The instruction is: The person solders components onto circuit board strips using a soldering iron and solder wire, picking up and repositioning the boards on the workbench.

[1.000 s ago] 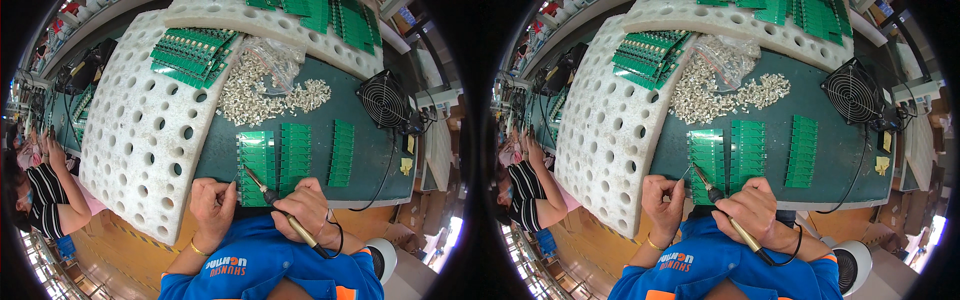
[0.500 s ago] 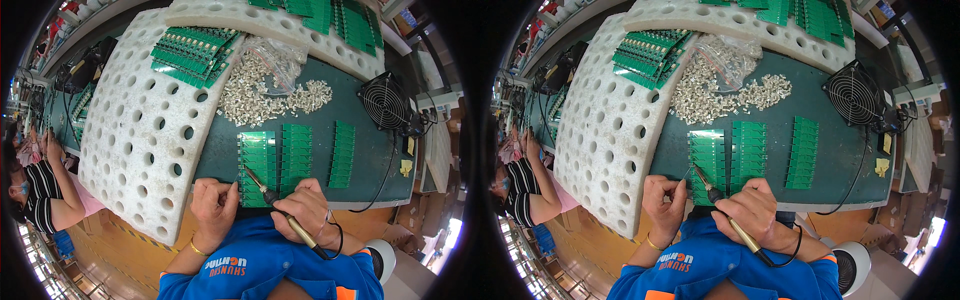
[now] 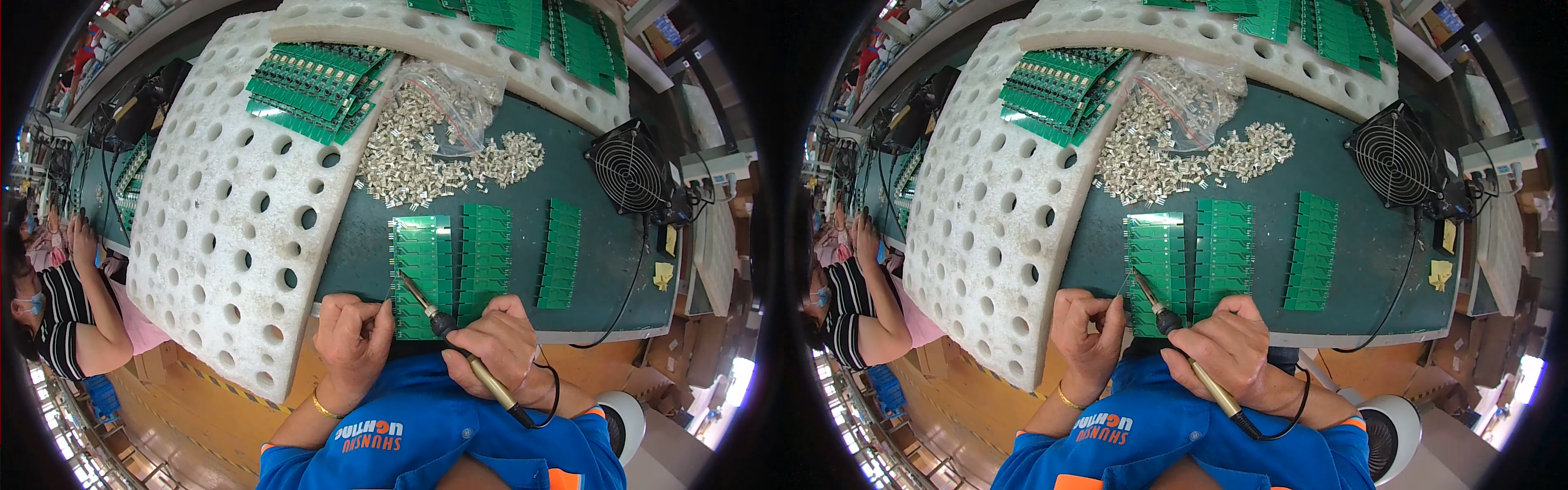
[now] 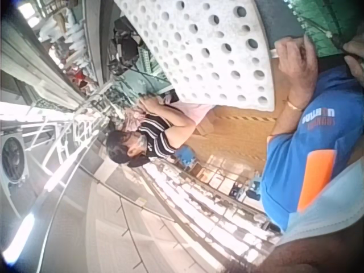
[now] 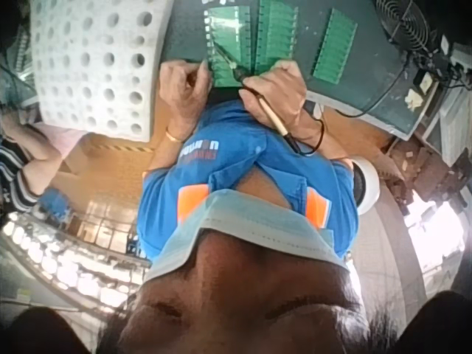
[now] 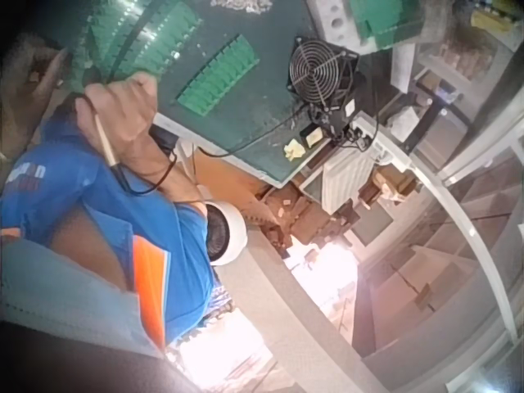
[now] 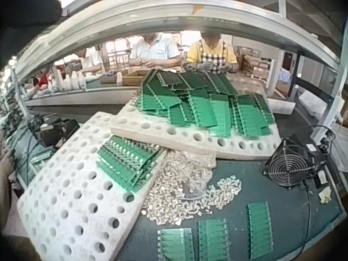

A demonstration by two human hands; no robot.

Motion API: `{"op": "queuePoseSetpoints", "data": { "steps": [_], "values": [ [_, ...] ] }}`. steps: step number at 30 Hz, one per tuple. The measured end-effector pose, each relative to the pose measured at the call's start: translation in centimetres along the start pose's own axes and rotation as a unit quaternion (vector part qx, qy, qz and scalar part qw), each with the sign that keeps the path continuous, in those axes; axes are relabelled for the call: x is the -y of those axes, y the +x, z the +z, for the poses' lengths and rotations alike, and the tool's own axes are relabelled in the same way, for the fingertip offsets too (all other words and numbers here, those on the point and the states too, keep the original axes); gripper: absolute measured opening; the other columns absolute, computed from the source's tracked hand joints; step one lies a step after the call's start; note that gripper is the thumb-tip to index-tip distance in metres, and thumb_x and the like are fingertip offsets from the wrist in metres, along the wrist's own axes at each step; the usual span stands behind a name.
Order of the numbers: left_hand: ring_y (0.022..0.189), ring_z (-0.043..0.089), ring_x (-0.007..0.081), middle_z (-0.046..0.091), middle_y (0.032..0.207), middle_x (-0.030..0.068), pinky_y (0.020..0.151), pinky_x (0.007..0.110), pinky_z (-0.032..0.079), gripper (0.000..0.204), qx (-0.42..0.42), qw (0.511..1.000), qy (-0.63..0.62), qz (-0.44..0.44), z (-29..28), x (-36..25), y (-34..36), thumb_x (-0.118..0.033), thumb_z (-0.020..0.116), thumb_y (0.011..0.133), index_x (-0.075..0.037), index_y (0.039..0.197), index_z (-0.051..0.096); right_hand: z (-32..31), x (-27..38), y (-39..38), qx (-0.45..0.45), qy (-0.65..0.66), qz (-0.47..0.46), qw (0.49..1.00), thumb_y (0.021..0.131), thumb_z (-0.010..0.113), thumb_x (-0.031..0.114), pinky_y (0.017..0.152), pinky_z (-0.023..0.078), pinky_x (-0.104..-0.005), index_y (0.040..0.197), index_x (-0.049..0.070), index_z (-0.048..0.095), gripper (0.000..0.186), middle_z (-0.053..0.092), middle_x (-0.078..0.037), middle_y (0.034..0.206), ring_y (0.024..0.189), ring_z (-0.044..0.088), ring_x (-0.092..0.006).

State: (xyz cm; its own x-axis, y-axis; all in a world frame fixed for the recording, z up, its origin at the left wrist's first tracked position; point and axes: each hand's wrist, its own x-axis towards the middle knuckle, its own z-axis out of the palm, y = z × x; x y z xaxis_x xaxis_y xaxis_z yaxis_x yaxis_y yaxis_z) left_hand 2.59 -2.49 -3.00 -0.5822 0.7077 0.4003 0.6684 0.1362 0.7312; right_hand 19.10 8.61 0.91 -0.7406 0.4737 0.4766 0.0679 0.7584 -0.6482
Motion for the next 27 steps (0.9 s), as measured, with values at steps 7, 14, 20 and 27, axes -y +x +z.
{"op": "queuePoseSetpoints", "data": {
  "steps": [7,14,20,27],
  "values": [
    [0.06,0.049,0.0152,0.052,0.074,0.0067,0.046,0.027,0.038,0.022,0.001,1.0,-0.002,-0.007,-0.11,-0.29,0.18,0.006,0.077,0.074,-0.004,0.078,0.059,0.0,0.0,0.06,0.0,0.001,0.001,1.0,0.068,0.083,0.008,0.066,0.044,-0.034,0.097,0.006,0.065,0.034,0.065,-0.004,0.071,0.056,0.058,-0.0189],
    [0.053,0.052,0.0122,0.054,0.078,0.0059,0.043,0.027,0.043,0.021,0.006,1.0,0.011,0.004,0.06,0.22,0.23,0.001,0.08,0.075,-0.006,0.079,0.06,0.09,-0.09,-0.03,-0.006,0.004,0.002,1.0,0.068,0.082,0.008,0.065,0.044,-0.0342,0.097,0.005,0.065,0.034,0.065,-0.005,0.071,0.055,0.058,-0.0192],
    [0.059,0.048,0.0143,0.053,0.075,0.0069,0.045,0.027,0.037,0.021,0.006,1.0,-0.005,-0.001,0.28,-0.05,0.5,0.006,0.078,0.074,-0.004,0.077,0.059,0.11,-0.09,0.02,-0.008,0.008,0.001,1.0,0.068,0.082,0.008,0.065,0.043,-0.0341,0.097,0.005,0.065,0.034,0.064,-0.004,0.07,0.055,0.057,-0.0189],
    [0.052,0.05,0.0109,0.055,0.077,0.0057,0.043,0.026,0.041,0.02,0.012,1.0,0.003,0.002,0.08,0.17,0.34,0.001,0.08,0.075,-0.005,0.078,0.061,0.19,-0.06,0.07,-0.013,0.008,0.004,1.0,0.068,0.083,0.008,0.065,0.043,-0.0337,0.097,0.006,0.065,0.034,0.064,-0.004,0.07,0.055,0.057,-0.0187]
  ]
}}
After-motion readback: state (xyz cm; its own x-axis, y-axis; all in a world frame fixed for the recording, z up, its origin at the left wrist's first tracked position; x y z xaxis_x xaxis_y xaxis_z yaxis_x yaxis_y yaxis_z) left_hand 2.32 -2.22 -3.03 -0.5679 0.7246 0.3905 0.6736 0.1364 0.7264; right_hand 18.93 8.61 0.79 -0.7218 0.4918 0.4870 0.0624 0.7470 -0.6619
